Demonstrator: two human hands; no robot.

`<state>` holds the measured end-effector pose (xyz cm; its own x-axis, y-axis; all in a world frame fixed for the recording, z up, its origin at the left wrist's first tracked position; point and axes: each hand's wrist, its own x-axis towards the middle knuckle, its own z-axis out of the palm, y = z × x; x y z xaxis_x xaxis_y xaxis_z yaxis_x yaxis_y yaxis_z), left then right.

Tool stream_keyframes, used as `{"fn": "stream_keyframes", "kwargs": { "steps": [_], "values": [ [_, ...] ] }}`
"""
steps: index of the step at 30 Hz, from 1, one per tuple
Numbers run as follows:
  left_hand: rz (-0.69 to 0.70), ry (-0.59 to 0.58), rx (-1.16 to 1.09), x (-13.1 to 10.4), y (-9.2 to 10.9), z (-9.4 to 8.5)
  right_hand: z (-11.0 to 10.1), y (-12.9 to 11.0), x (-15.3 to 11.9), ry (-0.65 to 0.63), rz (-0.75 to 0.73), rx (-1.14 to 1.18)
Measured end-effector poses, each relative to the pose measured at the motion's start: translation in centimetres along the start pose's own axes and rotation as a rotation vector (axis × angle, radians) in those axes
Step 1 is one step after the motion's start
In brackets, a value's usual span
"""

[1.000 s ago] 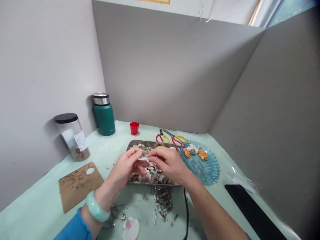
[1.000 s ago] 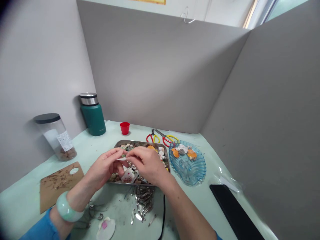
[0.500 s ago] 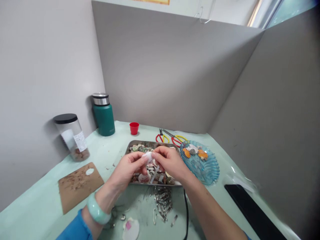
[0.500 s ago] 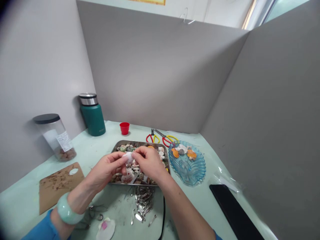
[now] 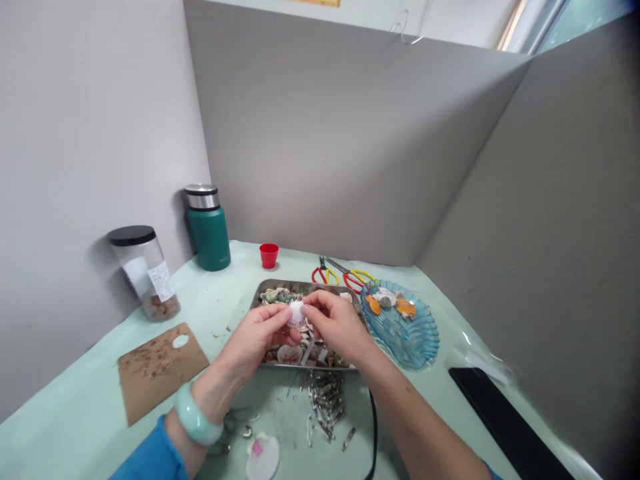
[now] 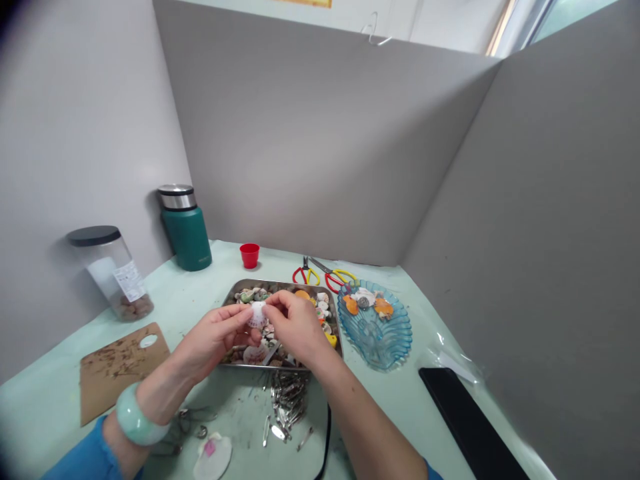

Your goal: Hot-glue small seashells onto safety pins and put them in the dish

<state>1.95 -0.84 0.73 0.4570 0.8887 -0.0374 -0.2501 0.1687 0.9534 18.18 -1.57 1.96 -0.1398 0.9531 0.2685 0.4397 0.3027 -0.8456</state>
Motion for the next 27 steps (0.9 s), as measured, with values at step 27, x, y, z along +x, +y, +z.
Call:
{"fn": "stream_keyframes", "kwargs": {
  "steps": [27],
  "values": [
    [0.180, 0.341, -0.019, 0.1, 1.6, -2.2, -3.4, 2.4, 0.6, -0.384, 0.343, -1.114]
  ]
}}
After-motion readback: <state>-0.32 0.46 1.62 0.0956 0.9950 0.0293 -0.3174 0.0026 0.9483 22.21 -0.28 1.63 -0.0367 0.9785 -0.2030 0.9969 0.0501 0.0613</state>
